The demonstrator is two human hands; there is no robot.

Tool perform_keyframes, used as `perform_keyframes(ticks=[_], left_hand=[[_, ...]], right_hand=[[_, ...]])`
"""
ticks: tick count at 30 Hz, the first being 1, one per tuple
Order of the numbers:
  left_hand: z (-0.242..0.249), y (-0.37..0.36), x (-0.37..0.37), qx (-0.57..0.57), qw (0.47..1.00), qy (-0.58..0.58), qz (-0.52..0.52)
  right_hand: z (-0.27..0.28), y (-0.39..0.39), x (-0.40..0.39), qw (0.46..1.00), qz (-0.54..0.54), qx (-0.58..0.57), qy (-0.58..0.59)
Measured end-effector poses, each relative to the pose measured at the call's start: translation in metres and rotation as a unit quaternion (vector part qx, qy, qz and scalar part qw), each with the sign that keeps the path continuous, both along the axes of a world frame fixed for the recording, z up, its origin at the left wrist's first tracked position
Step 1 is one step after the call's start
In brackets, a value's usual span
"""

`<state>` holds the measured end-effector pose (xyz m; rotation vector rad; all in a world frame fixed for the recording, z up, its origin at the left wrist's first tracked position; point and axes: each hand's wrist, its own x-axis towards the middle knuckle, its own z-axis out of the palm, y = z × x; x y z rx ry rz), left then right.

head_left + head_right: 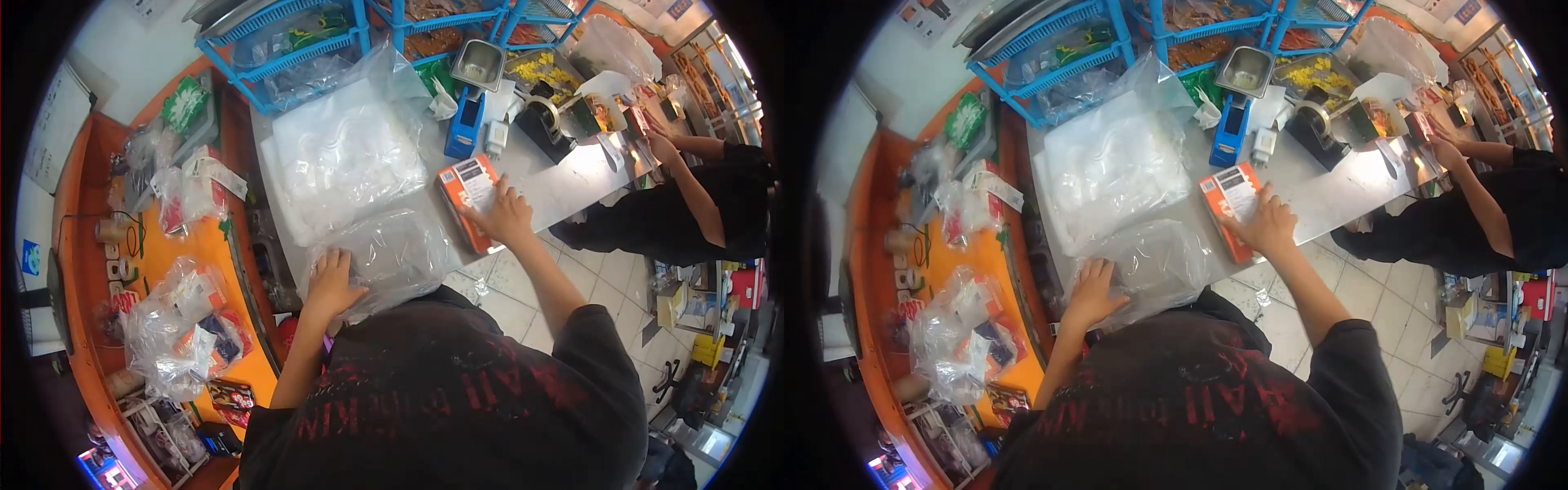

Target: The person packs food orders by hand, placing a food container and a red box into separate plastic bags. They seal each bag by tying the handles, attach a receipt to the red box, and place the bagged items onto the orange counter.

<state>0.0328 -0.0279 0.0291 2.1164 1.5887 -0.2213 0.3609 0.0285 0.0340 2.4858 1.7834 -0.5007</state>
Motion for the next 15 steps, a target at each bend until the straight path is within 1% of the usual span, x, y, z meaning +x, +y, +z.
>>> perform_keyframes(ticks=[1,3,4,6,7,8,10,11,12,14,15], left_hand=[[-0.003,-0.002,0.001,-0.005,1.0,-0.002,-0.001],[-0.007,-0.004,0.003,0.004,1.0,0.005,-0.002],[-0.009,-0.004,0.004,0.0,1.0,0.005,-0.004],[-0.01,-0.004,0.005,-0.01,1.0,-0.01,0.015],[-0.01,-0.004,0.005,-0.013,1.0,-0.009,0.012],[-0.009,-0.003,0.006,-0.015,1.0,-0.012,0.015],[-0.007,-0.003,0.007,-0.02,1.0,-0.015,0.015],[-0.006,-0.003,0.007,-0.018,1.0,-0.018,0.013],[-0.005,-0.003,0.007,-0.016,1.0,-0.02,0.01],[-0.006,-0.002,0.007,-0.014,1.0,-0.02,0.006],[-0.007,-0.002,0.007,-0.011,1.0,-0.021,0.005]], right_hand=[[0.0,-0.001,-0.007,1.0,-0.001,-0.005,-0.002],[-0.001,-0.002,-0.013,0.993,-0.069,0.038,0.089],[-0.006,-0.001,-0.009,0.993,-0.072,0.035,0.089],[-0.03,0.001,0.006,0.978,-0.094,0.048,0.18],[-0.043,0.002,0.016,0.958,-0.132,0.083,0.242],[-0.04,-0.003,0.021,0.957,-0.136,0.082,0.242],[-0.031,-0.019,0.028,0.935,-0.087,0.268,0.213],[-0.03,-0.025,0.026,0.925,-0.061,0.327,0.184],[-0.027,-0.033,0.022,0.925,-0.064,0.327,0.182],[-0.021,-0.049,0.008,0.93,0.03,0.327,0.166],[-0.021,-0.056,-0.001,0.93,0.027,0.327,0.166]])
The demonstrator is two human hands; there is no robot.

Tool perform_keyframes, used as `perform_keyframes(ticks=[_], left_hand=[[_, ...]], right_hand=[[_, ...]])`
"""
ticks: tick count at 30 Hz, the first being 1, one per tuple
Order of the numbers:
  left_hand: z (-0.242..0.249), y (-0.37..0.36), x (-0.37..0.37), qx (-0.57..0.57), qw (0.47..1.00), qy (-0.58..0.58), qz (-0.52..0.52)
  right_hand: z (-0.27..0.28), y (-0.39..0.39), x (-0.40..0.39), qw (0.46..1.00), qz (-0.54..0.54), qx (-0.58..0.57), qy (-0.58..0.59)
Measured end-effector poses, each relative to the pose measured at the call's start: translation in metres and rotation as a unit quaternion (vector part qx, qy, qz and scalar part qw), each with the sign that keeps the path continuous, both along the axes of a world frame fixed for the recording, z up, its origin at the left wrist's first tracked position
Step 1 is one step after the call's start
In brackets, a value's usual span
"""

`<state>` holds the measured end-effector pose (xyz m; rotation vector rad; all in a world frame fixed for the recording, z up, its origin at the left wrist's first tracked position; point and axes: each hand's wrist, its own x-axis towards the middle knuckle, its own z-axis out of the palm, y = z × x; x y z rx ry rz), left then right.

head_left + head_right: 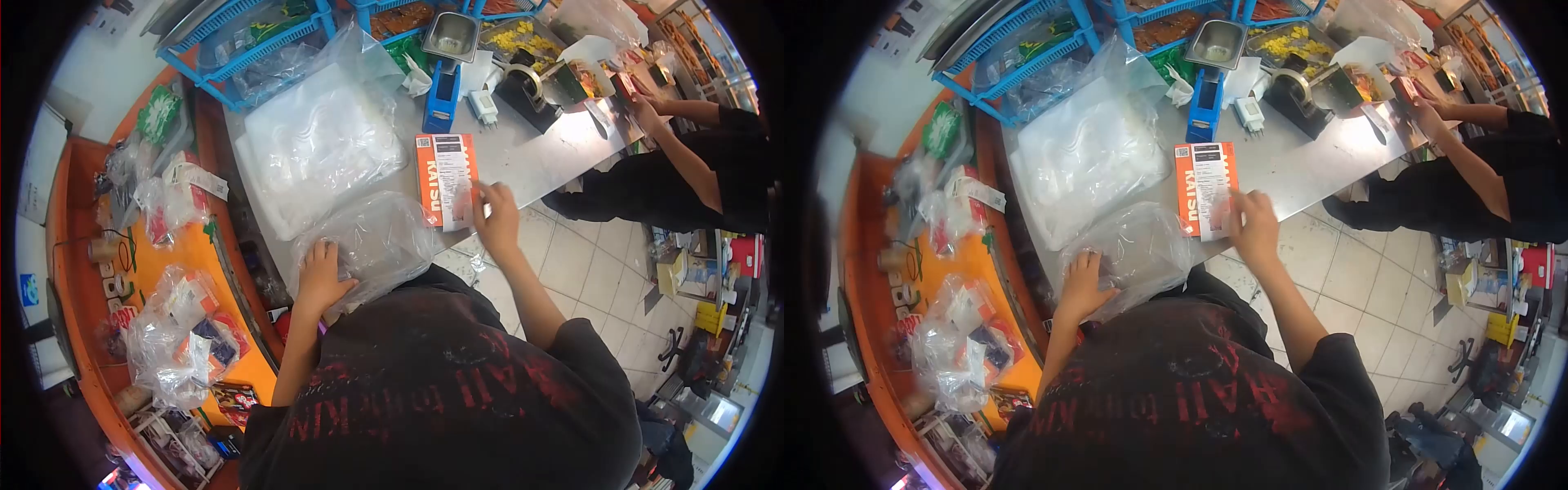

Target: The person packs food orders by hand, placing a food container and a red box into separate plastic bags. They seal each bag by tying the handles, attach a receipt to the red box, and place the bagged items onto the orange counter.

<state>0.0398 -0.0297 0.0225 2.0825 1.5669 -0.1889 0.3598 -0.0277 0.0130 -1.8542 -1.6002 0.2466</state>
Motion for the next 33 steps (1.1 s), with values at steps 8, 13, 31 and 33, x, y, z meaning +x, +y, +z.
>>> perform_keyframes(ticks=[8,13,31,33], left_hand=[[-0.007,0.001,-0.003,0.001,1.0,0.002,-0.018],[-0.008,0.002,-0.004,0.005,1.0,0.004,-0.017],[-0.013,0.009,-0.006,0.031,0.998,-0.062,0.008],[-0.015,0.009,-0.001,0.082,0.994,-0.068,0.034]], right_hand=[[-0.011,-0.014,-0.022,0.987,0.119,0.019,-0.106],[-0.006,-0.011,-0.022,0.984,0.128,0.004,-0.121],[0.018,0.009,-0.016,0.974,0.136,-0.171,-0.066],[0.027,0.016,-0.015,0.96,0.137,-0.24,-0.049]])
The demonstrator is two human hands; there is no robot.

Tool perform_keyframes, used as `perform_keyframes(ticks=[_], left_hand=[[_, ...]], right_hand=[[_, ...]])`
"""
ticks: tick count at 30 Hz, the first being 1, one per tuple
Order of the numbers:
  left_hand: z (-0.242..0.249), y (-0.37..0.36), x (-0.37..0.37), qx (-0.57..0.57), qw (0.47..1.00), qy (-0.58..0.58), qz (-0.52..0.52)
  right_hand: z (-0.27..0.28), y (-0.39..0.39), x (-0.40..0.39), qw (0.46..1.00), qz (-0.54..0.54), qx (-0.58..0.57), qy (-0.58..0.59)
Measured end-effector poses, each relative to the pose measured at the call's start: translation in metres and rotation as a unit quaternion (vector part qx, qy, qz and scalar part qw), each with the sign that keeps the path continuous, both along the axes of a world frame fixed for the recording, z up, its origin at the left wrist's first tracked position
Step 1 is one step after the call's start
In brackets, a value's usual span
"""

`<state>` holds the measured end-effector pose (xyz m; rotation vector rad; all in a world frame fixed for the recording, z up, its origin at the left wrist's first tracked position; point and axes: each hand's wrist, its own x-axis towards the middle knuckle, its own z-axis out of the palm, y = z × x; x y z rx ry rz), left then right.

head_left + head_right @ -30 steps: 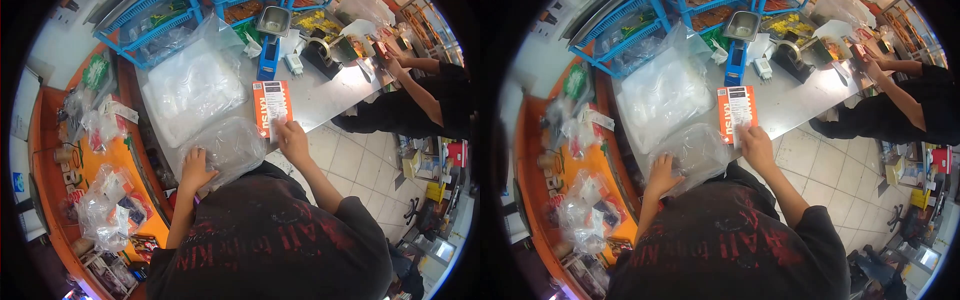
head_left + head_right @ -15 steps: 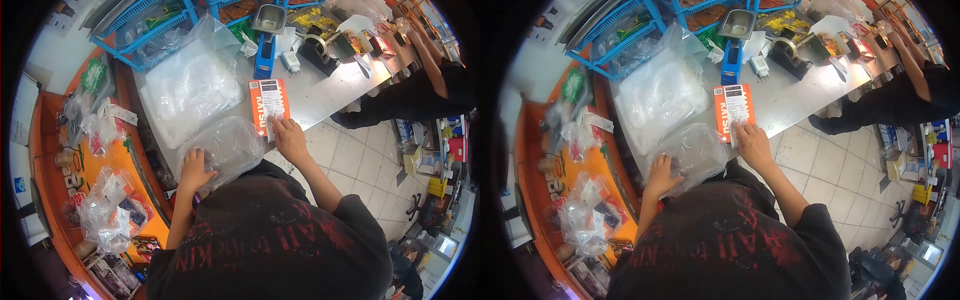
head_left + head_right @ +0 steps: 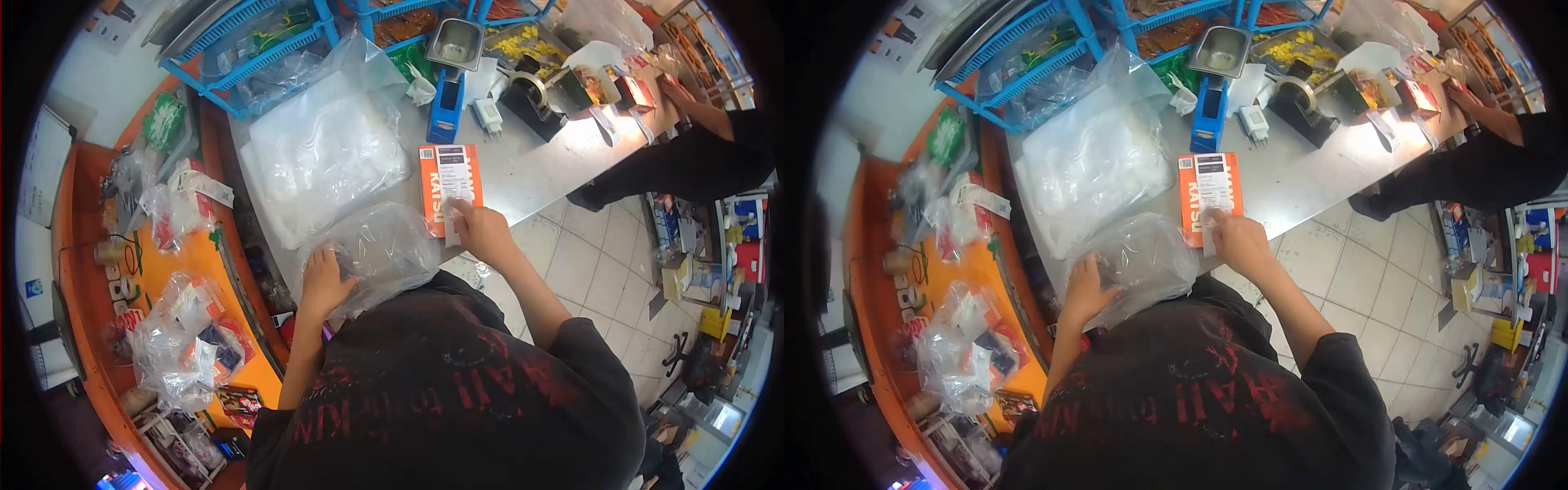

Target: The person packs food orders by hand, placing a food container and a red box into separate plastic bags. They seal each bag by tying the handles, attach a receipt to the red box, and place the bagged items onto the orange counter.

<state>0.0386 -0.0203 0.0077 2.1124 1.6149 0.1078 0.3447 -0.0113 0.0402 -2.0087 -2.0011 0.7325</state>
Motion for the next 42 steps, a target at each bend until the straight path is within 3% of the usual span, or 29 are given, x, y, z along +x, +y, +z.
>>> perform_keyframes(ticks=[4,6,7,10,14,16,18,19,20,21,22,23,24,25,27,29,31,33,35,36,37,39,40,41,42], left_hand=[[-0.004,0.008,0.005,-0.002,0.999,0.013,0.042],[-0.013,0.015,0.004,-0.012,0.996,0.07,0.062],[-0.011,0.019,0.005,-0.019,0.995,0.081,0.05],[-0.013,0.021,0.003,-0.026,0.995,0.084,0.043],[0.006,0.01,0.01,-0.068,0.995,0.037,0.061],[-0.004,0.001,0.009,-0.085,0.995,0.054,0.01],[0.026,0.002,0.007,-0.142,0.99,-0.002,-0.016],[0.045,0.003,0.007,-0.2,0.976,-0.059,-0.059],[0.06,0.004,0.006,-0.198,0.977,-0.06,-0.05],[0.075,0.004,0.004,-0.217,0.965,-0.144,-0.03],[0.085,0.006,0.001,-0.233,0.946,-0.226,-0.012],[0.092,0.009,-0.004,-0.232,0.946,-0.225,-0.009],[0.096,0.014,-0.009,-0.168,0.93,-0.325,0.047],[0.099,0.019,-0.012,-0.101,0.896,-0.421,0.103],[0.084,0.032,-0.02,-0.132,0.752,-0.596,0.249],[0.079,0.056,-0.015,-0.094,0.753,-0.596,0.263],[0.075,0.081,0.001,-0.083,0.666,-0.655,0.348],[0.069,0.108,0.009,-0.093,0.514,-0.712,0.469],[0.028,0.13,-0.004,-0.067,0.525,-0.777,0.34],[0.031,0.131,-0.008,-0.076,0.524,-0.775,0.345],[0.034,0.13,-0.017,-0.068,0.54,-0.785,0.296],[0.05,0.113,-0.03,-0.067,0.554,-0.792,0.249],[0.065,0.099,-0.036,-0.074,0.554,-0.79,0.252],[0.075,0.086,-0.039,-0.055,0.566,-0.784,0.25],[0.082,0.073,-0.04,-0.065,0.565,-0.783,0.251]], right_hand=[[0.012,0.036,0.012,0.999,0.032,-0.027,0.001],[0.02,0.068,0.013,0.989,0.142,-0.032,0.011],[0.031,0.087,0.007,0.988,0.14,-0.042,0.048],[0.05,0.149,-0.039,0.977,0.133,0.09,0.139],[0.04,0.243,-0.113,0.905,0.334,0.156,0.213],[0.035,0.306,-0.151,0.882,0.281,0.306,0.223],[0.049,0.35,-0.179,0.852,0.182,0.465,0.156],[0.052,0.364,-0.188,0.849,0.191,0.465,0.161],[0.048,0.378,-0.195,0.882,0.152,0.432,0.11],[0.049,0.382,-0.201,0.91,0.111,0.396,0.058],[0.046,0.38,-0.204,0.909,0.114,0.395,0.061],[0.049,0.368,-0.204,0.93,0.116,0.345,0.056],[0.055,0.352,-0.201,0.947,0.118,0.295,0.048],[0.055,0.322,-0.198,0.933,0.144,0.329,0.017],[0.056,0.253,-0.19,0.92,0.205,0.335,0.0],[0.053,0.203,-0.179,0.925,0.258,0.276,0.036],[0.053,0.169,-0.17,0.929,0.278,0.24,0.054],[0.06,0.137,-0.163,0.921,0.318,0.213,0.075],[0.06,0.109,-0.151,0.91,0.365,0.18,0.08],[0.058,0.099,-0.143,0.894,0.411,0.156,0.086],[0.054,0.093,-0.133,0.879,0.411,0.147,0.193],[0.064,0.081,-0.102,0.923,0.271,0.104,0.251],[0.048,0.081,-0.083,0.948,0.139,0.159,0.238],[0.049,0.08,-0.059,0.965,0.034,0.137,0.221],[0.036,0.076,-0.036,0.988,-0.019,0.139,0.065]])
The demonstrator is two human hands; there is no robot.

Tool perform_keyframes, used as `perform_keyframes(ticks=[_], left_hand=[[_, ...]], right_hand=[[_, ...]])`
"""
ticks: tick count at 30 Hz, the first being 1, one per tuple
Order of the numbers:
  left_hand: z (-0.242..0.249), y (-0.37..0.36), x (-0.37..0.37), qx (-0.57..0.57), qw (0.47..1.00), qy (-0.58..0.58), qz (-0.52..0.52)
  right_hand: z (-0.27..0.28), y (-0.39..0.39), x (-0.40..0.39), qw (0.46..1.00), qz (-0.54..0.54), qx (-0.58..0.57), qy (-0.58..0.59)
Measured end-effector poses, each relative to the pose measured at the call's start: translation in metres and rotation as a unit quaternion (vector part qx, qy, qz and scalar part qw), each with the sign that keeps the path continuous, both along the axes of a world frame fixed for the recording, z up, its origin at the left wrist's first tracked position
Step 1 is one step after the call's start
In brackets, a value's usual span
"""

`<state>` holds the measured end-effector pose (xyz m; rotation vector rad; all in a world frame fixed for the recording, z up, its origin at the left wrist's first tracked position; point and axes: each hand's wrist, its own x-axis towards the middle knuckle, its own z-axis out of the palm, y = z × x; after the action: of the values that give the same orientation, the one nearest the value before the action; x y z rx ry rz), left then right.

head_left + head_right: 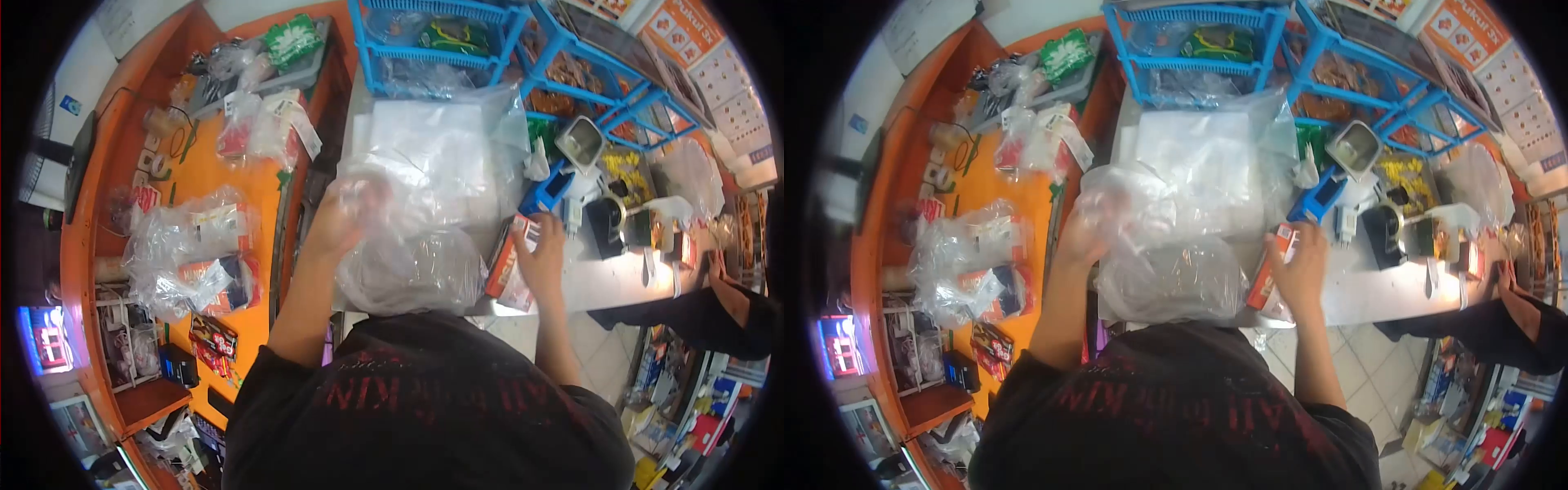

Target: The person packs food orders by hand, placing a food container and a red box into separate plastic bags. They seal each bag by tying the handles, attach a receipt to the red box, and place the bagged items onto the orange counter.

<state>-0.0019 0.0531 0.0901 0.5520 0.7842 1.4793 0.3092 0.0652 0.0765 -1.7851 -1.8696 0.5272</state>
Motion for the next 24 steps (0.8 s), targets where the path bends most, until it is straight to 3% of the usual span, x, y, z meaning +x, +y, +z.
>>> perform_keyframes(ticks=[1,2,4,6,7,9,10,12,13,15,16,18,19,21,23,24], left_hand=[[0.005,-0.015,0.0,0.05,0.984,0.135,-0.106],[0.007,-0.028,0.001,0.103,0.936,0.264,-0.21],[-0.033,-0.045,0.026,0.173,0.806,0.506,-0.253],[-0.097,-0.066,0.044,0.23,0.634,0.698,-0.241],[-0.096,-0.072,0.047,0.234,0.633,0.698,-0.24],[-0.084,-0.079,0.049,0.257,0.552,0.757,-0.237],[-0.078,-0.081,0.045,0.259,0.553,0.756,-0.236],[-0.051,-0.085,0.034,0.29,0.593,0.72,-0.214],[-0.051,-0.09,0.028,0.286,0.596,0.719,-0.214],[-0.051,-0.101,0.016,0.274,0.643,0.712,-0.064],[-0.047,-0.102,0.011,0.273,0.644,0.712,-0.064],[-0.039,-0.101,0.0,0.12,0.646,0.75,0.072],[-0.055,-0.097,-0.013,0.118,0.646,0.751,0.074],[-0.099,-0.083,-0.04,0.106,0.812,0.56,-0.122],[-0.097,-0.078,-0.038,0.116,0.813,0.559,-0.114],[-0.095,-0.077,-0.036,0.127,0.813,0.558,-0.109]], right_hand=[[-0.018,-0.007,0.014,0.986,-0.072,-0.009,-0.149],[-0.026,-0.017,0.015,0.985,-0.079,-0.014,-0.151],[-0.041,-0.031,0.014,0.954,-0.146,-0.177,-0.193],[-0.062,-0.034,0.009,0.951,-0.181,-0.187,-0.167],[-0.058,-0.033,0.008,0.963,-0.173,-0.166,-0.124],[-0.044,-0.032,0.005,0.971,-0.171,-0.14,-0.089],[-0.037,-0.034,0.009,0.971,-0.172,-0.138,-0.09],[-0.016,-0.034,0.015,0.994,-0.067,0.021,-0.077],[0.003,-0.034,0.012,0.995,-0.064,0.018,-0.079],[0.055,-0.026,-0.007,0.983,0.154,0.089,-0.047],[0.063,-0.023,-0.019,0.983,0.155,0.088,-0.048],[0.072,-0.017,-0.049,0.937,0.339,0.072,-0.046],[0.067,-0.017,-0.065,0.919,0.39,0.041,-0.051],[0.042,-0.018,-0.094,0.871,0.485,-0.02,-0.074],[0.003,-0.023,-0.111,0.841,0.531,-0.051,-0.091],[-0.02,-0.03,-0.117,0.818,0.55,-0.069,-0.153]])
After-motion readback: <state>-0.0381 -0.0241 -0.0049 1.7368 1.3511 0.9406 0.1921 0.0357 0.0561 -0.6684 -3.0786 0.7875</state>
